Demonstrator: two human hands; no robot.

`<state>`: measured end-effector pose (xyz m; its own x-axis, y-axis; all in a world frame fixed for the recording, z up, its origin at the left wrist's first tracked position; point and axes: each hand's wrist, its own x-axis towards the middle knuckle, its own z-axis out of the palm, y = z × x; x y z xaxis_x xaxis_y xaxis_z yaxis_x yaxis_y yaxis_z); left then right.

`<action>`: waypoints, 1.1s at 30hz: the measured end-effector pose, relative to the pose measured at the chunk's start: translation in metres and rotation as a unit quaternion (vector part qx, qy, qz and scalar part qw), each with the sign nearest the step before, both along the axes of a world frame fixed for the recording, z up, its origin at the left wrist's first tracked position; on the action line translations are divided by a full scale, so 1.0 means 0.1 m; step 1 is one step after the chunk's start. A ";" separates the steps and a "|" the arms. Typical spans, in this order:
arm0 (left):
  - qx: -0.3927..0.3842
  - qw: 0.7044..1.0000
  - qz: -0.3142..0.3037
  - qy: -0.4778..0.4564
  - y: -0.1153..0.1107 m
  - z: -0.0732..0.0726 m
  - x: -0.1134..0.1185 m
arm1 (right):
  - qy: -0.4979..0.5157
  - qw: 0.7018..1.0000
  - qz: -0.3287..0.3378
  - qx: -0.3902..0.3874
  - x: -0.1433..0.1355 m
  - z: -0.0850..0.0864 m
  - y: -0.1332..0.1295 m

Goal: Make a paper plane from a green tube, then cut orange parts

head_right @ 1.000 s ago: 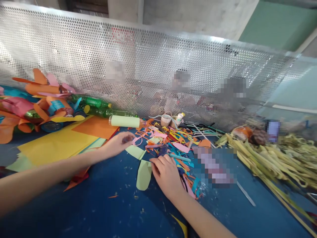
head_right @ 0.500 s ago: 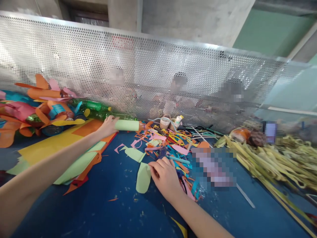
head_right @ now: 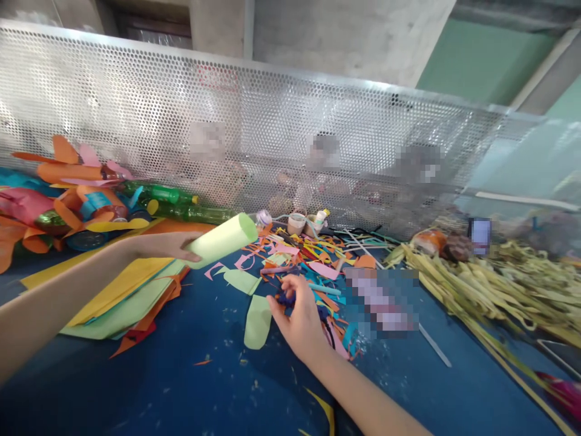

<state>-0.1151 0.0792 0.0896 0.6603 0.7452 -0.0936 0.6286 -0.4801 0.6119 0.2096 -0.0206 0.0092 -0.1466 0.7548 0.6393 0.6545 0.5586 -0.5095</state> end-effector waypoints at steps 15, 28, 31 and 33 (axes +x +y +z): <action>0.036 0.982 -0.093 0.163 -0.49 0.10 0.39 | 0.080 0.976 0.097 -0.176 -0.08 0.03 -0.12; -0.008 0.981 -0.088 0.174 -0.53 0.01 0.58 | 0.125 0.974 0.060 -0.179 -0.07 0.00 -0.04; -0.008 0.982 -0.089 0.164 -0.53 -0.01 0.57 | 0.130 0.973 0.069 -0.178 -0.08 0.01 -0.04; -0.007 0.983 -0.091 0.158 -0.54 -0.02 0.57 | 0.135 0.972 0.076 -0.174 -0.09 0.02 -0.05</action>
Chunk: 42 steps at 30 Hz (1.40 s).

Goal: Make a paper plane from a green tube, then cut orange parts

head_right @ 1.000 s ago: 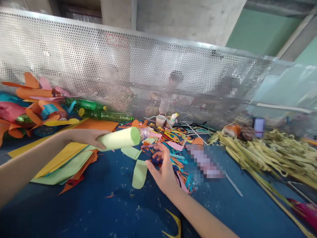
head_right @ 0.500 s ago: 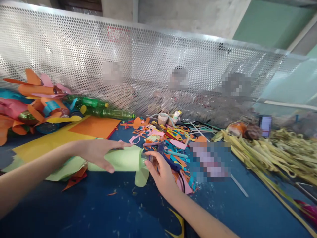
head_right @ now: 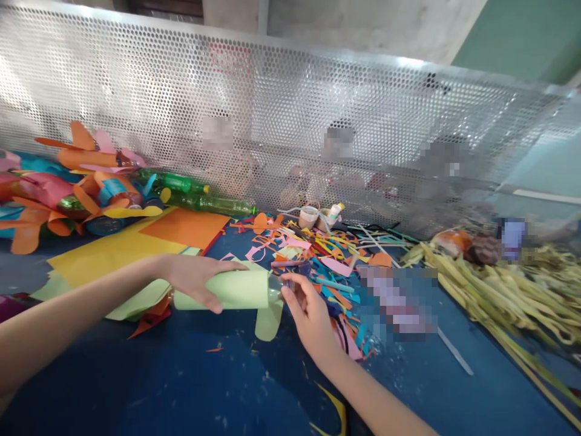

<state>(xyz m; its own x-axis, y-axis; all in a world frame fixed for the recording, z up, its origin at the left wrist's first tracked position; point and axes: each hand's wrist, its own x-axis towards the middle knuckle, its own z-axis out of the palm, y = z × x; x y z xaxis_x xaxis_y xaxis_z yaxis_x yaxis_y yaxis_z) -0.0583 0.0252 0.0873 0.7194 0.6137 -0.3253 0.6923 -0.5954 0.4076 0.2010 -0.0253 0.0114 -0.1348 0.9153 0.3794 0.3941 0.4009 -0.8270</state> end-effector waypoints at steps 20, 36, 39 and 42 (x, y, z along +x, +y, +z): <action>0.026 0.999 0.033 -0.002 0.23 -0.04 -0.24 | -0.452 0.865 -0.062 0.209 0.04 -0.01 0.03; 0.099 0.995 0.017 -0.004 -0.03 -0.08 0.05 | -0.227 0.969 0.048 0.084 -0.05 0.27 -0.16; 0.173 0.985 -0.001 -0.010 -0.13 -0.12 0.12 | -0.261 0.954 0.062 0.133 -0.06 0.25 -0.16; 0.218 0.976 0.016 -0.013 -0.21 -0.17 0.19 | -0.277 0.942 0.078 0.170 -0.06 0.24 -0.15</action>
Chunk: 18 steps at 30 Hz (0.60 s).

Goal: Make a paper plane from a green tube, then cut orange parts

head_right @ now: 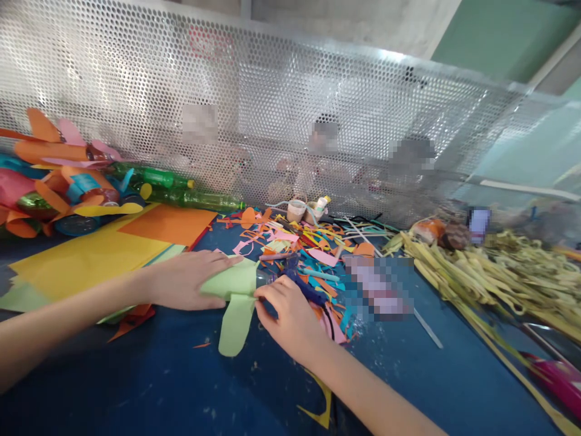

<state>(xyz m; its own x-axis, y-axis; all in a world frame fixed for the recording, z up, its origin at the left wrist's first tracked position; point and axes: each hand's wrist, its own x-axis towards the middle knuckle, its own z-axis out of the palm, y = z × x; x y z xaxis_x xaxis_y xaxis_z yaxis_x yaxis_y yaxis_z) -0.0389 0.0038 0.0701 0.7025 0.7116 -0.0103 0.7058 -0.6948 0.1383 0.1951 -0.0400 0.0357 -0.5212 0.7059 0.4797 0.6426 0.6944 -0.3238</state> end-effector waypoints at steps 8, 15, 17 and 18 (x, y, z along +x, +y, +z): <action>-0.022 0.999 0.019 -0.013 0.01 -0.04 0.09 | -0.012 1.000 0.016 -0.003 0.00 -0.05 0.02; -0.059 0.998 0.034 -0.008 0.03 -0.02 0.05 | 0.003 1.000 0.011 -0.006 0.00 -0.04 0.02; -0.049 0.998 0.029 -0.010 0.03 -0.02 0.05 | 0.022 0.998 0.009 -0.050 0.01 0.02 0.00; -0.039 0.999 0.025 -0.013 0.03 -0.02 0.05 | 0.022 0.996 0.013 -0.082 0.02 0.05 -0.01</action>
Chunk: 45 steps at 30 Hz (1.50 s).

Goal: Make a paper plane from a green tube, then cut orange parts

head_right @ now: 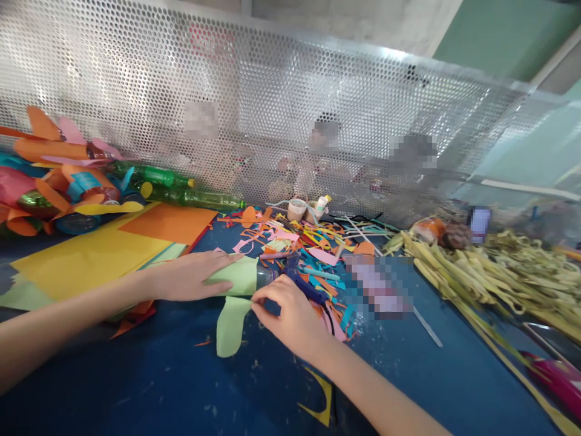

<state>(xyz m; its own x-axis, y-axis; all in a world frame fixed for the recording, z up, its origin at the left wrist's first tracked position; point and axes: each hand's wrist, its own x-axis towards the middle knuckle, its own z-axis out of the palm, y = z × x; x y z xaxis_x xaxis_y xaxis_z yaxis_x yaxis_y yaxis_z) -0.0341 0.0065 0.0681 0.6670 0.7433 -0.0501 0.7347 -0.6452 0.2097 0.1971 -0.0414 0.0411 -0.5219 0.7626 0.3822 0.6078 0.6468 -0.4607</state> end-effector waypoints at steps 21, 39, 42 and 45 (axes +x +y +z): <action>0.074 0.992 0.087 -0.052 0.12 -0.09 -0.07 | -0.269 0.940 -0.170 -0.124 0.64 0.07 0.36; 0.067 0.985 0.127 -0.094 0.21 -0.08 -0.09 | -0.042 0.951 -0.295 -0.077 0.80 0.14 0.55; 0.071 0.985 0.125 -0.094 0.20 -0.08 -0.09 | 0.002 0.948 -0.311 -0.073 0.74 0.13 0.55; 0.072 0.985 0.128 -0.093 0.18 -0.07 -0.08 | 0.127 0.943 -0.278 -0.135 0.59 0.12 0.50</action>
<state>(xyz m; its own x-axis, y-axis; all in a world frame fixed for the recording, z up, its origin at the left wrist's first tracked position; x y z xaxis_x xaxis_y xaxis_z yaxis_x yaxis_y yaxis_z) -0.0422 0.0245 0.0610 0.4445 0.8788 0.1735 0.8348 -0.4766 0.2758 0.2561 0.0086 0.0528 0.0695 0.9786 0.1939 0.6660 0.0992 -0.7393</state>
